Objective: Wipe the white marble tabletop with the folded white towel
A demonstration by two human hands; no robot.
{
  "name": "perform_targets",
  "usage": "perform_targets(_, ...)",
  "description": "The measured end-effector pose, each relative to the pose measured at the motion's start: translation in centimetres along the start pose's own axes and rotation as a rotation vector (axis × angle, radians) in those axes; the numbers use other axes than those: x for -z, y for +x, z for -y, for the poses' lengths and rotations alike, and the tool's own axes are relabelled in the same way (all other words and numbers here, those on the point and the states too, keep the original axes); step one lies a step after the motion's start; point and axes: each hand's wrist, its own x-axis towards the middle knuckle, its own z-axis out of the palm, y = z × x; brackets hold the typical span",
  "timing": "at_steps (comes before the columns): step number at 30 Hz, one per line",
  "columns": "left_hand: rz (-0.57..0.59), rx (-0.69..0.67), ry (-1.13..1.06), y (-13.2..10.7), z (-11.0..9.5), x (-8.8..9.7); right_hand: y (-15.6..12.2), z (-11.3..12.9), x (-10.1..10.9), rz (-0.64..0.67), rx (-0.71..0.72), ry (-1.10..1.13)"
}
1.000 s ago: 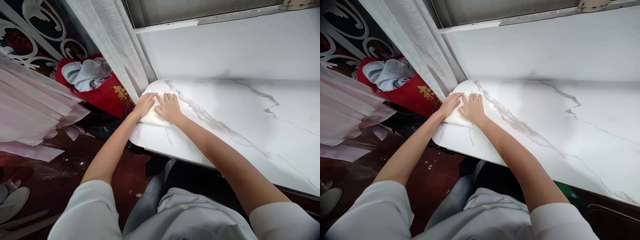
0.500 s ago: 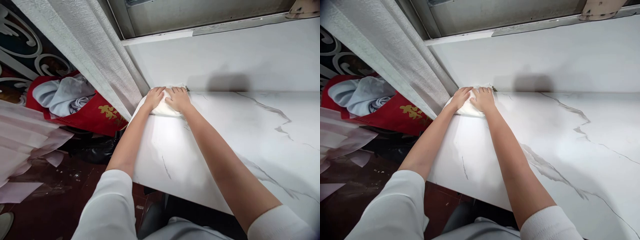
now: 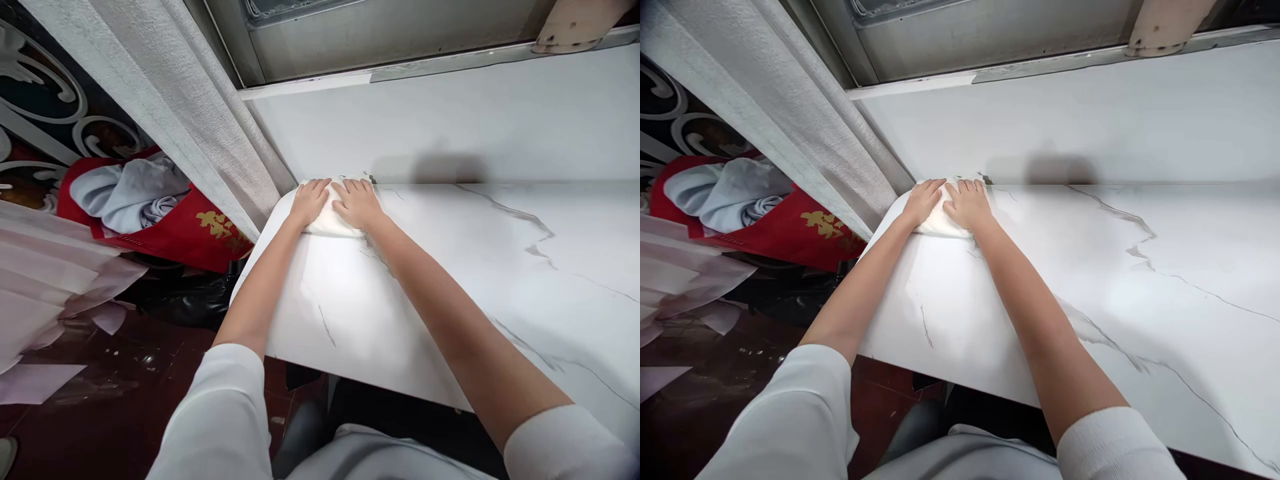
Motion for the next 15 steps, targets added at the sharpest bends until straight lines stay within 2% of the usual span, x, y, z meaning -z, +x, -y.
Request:
perform_targets(5,0.036,0.042,-0.004,-4.2,-3.4,0.3,-4.7,0.5,1.3,0.023,0.01,-0.021)
perform_targets(15,0.048,0.057,0.038,-15.8,-11.1,0.7,-17.5,2.7,4.0,-0.042,0.097,-0.131)
